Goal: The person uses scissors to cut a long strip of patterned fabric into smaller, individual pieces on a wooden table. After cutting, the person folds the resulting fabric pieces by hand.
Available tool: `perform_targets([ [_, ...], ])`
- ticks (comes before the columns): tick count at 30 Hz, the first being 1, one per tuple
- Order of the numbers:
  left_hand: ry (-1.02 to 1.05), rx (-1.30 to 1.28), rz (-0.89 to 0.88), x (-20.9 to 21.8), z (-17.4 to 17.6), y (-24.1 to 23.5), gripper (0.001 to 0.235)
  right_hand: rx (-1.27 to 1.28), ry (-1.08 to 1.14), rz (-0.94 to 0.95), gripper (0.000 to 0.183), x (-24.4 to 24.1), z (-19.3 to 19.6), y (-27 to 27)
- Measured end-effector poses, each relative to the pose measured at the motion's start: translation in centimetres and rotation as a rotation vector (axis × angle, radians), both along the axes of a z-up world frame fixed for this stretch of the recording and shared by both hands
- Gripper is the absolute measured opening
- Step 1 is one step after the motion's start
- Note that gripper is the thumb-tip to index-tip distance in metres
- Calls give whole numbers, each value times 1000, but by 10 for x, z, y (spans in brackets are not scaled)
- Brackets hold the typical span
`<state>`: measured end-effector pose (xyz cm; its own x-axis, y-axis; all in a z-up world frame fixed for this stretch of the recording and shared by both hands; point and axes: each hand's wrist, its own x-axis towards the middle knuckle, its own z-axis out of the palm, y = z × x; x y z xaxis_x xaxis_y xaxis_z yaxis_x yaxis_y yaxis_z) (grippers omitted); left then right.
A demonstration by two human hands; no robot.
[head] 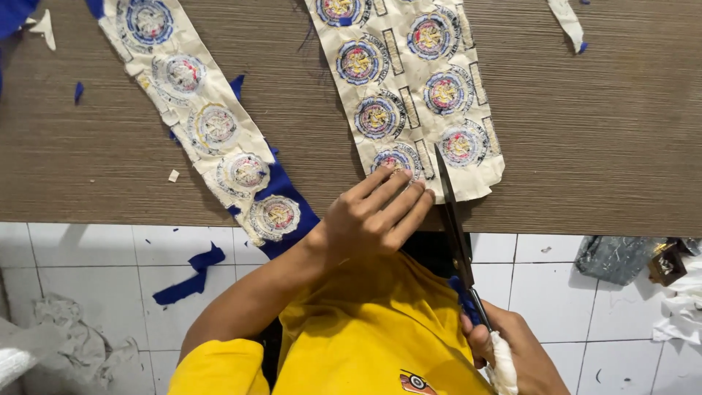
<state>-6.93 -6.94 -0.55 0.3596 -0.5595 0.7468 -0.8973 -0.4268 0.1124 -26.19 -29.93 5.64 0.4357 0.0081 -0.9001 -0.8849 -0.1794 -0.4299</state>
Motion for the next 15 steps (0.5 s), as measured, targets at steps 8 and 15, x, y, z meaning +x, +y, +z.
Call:
perform_targets([
  [8, 81, 43, 0, -3, 4, 4, 8, -51, -32, -9, 56, -5, 1, 2],
  [15, 67, 42, 11, -2, 5, 5, 13, -106, 13, -66, 56, -6, 1, 4],
])
